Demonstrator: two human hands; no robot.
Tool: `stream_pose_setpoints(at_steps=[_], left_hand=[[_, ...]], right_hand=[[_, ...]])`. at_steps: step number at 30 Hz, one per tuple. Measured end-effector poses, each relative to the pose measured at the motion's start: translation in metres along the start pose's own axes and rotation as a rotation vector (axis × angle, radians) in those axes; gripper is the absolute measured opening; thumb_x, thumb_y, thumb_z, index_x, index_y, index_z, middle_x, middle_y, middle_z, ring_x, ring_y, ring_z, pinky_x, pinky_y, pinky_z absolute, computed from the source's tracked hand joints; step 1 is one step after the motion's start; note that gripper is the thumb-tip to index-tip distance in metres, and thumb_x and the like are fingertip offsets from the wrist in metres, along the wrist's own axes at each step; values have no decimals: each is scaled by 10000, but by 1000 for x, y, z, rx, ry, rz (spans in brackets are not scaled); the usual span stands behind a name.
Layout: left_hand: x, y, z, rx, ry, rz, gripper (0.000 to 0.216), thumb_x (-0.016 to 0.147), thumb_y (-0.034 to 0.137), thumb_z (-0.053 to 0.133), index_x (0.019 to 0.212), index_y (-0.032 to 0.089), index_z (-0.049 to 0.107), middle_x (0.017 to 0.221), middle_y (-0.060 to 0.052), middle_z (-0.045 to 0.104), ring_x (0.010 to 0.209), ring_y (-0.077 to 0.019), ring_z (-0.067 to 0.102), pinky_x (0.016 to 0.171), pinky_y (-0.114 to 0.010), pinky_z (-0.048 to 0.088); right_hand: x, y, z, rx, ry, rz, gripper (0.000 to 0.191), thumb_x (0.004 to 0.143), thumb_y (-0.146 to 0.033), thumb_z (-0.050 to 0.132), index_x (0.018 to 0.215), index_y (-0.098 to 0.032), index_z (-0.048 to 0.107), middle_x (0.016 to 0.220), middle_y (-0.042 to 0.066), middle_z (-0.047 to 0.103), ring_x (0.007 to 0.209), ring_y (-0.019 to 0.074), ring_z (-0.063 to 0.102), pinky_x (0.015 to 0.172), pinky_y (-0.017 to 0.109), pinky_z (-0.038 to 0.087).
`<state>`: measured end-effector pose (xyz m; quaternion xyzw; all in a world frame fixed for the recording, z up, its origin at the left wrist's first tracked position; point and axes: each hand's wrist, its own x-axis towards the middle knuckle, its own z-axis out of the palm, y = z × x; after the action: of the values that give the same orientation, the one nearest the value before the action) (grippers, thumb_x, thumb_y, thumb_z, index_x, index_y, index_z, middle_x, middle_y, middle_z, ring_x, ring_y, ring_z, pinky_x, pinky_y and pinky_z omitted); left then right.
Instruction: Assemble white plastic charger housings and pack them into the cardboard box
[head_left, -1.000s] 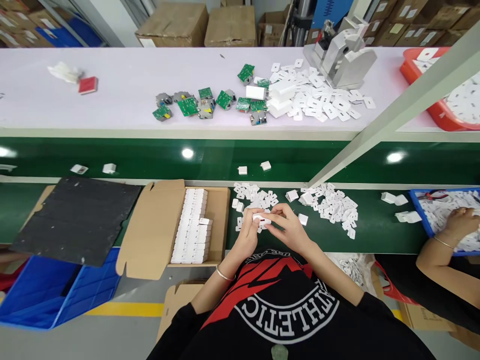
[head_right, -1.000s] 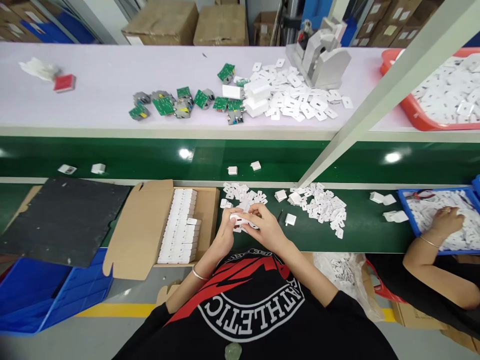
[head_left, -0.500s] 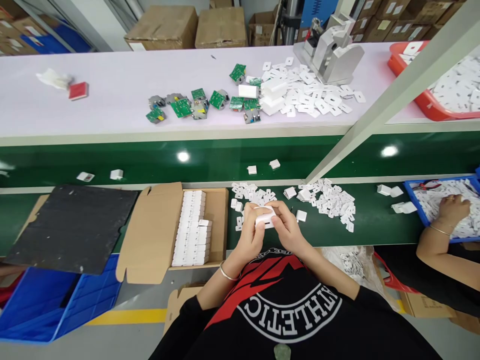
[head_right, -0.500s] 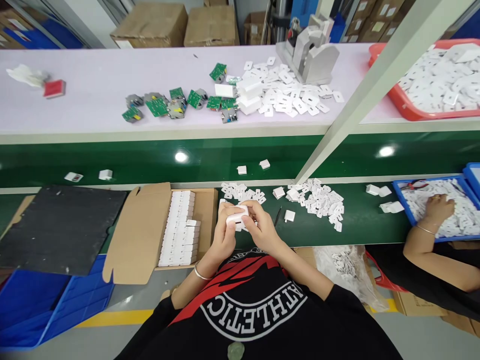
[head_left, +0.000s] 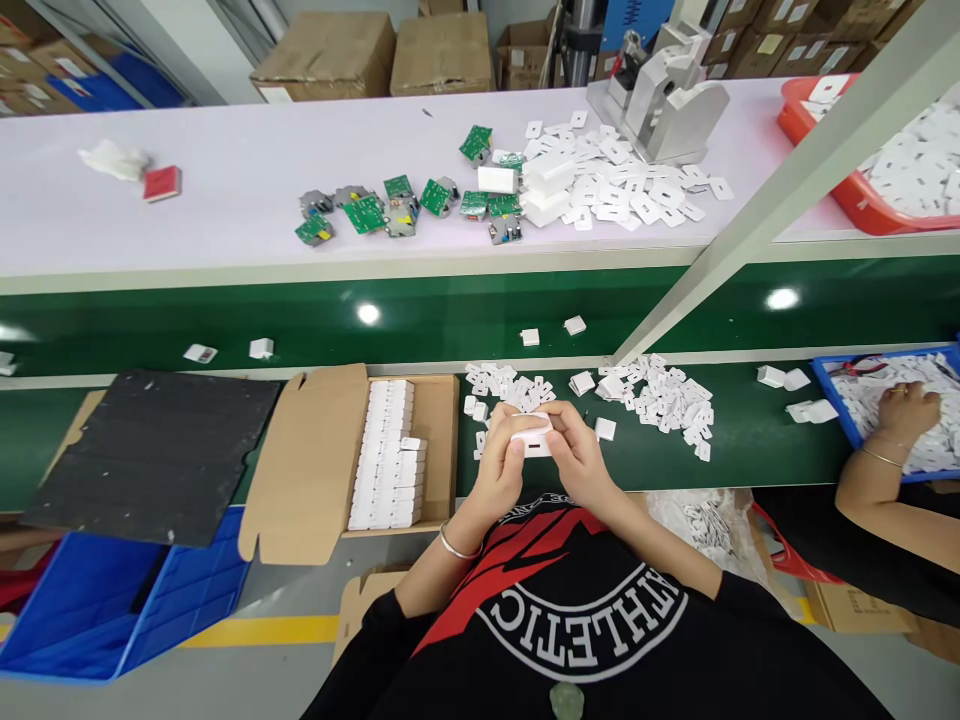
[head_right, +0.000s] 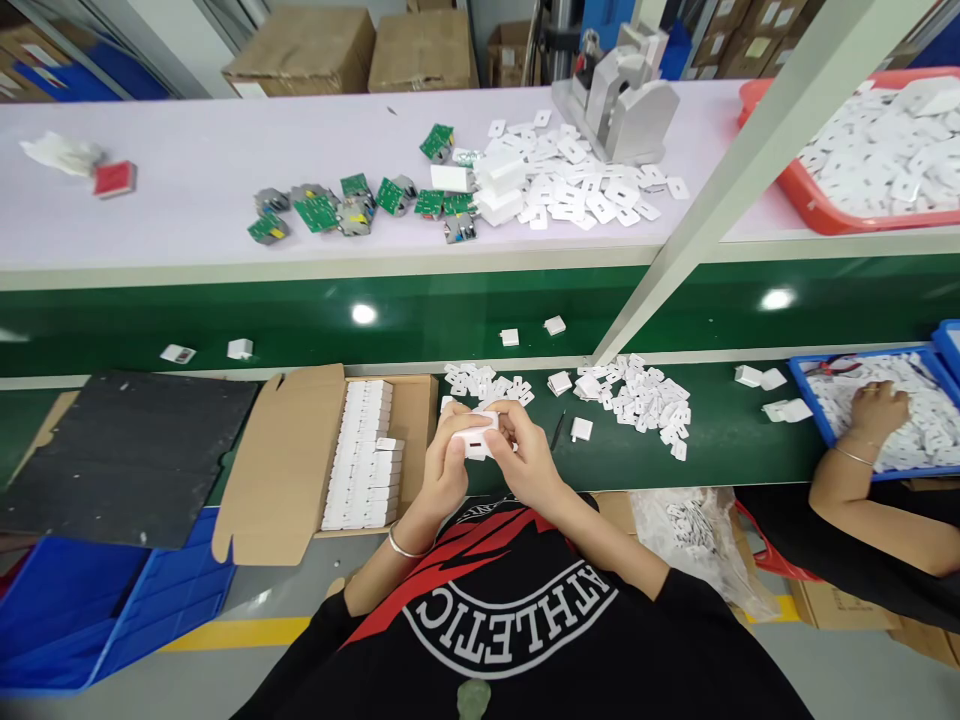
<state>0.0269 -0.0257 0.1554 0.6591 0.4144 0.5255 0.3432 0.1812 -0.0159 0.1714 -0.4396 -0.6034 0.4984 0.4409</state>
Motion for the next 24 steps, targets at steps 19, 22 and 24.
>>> stream_pose_setpoints(at_steps=[19, 22, 24], left_hand=[[6, 10, -2, -142, 37, 20, 439, 1114, 455, 311, 1093, 225, 684, 918, -38, 521, 863, -202, 526, 750, -358, 492], [5, 5, 3, -146, 64, -34, 453, 1113, 478, 316, 1078, 216, 683, 904, -39, 541, 846, -197, 530, 753, -352, 489], [3, 6, 4, -105, 77, -15, 449, 1112, 488, 322, 1089, 218, 680, 918, -44, 551, 865, -202, 534, 767, -358, 494]], right_hand=[[-10, -21, 5, 6, 33, 56, 378, 1016, -607, 558, 1128, -246, 547, 813, -16, 586, 667, 156, 516, 595, 288, 382], [-7, -14, 6, 31, 21, 71, 351, 1023, -583, 557, 1109, -243, 548, 791, -25, 561, 682, 156, 511, 606, 285, 382], [-7, -12, 5, 46, 9, 41, 375, 1016, -592, 564, 1148, -242, 551, 802, -20, 564, 687, 157, 504, 605, 285, 383]])
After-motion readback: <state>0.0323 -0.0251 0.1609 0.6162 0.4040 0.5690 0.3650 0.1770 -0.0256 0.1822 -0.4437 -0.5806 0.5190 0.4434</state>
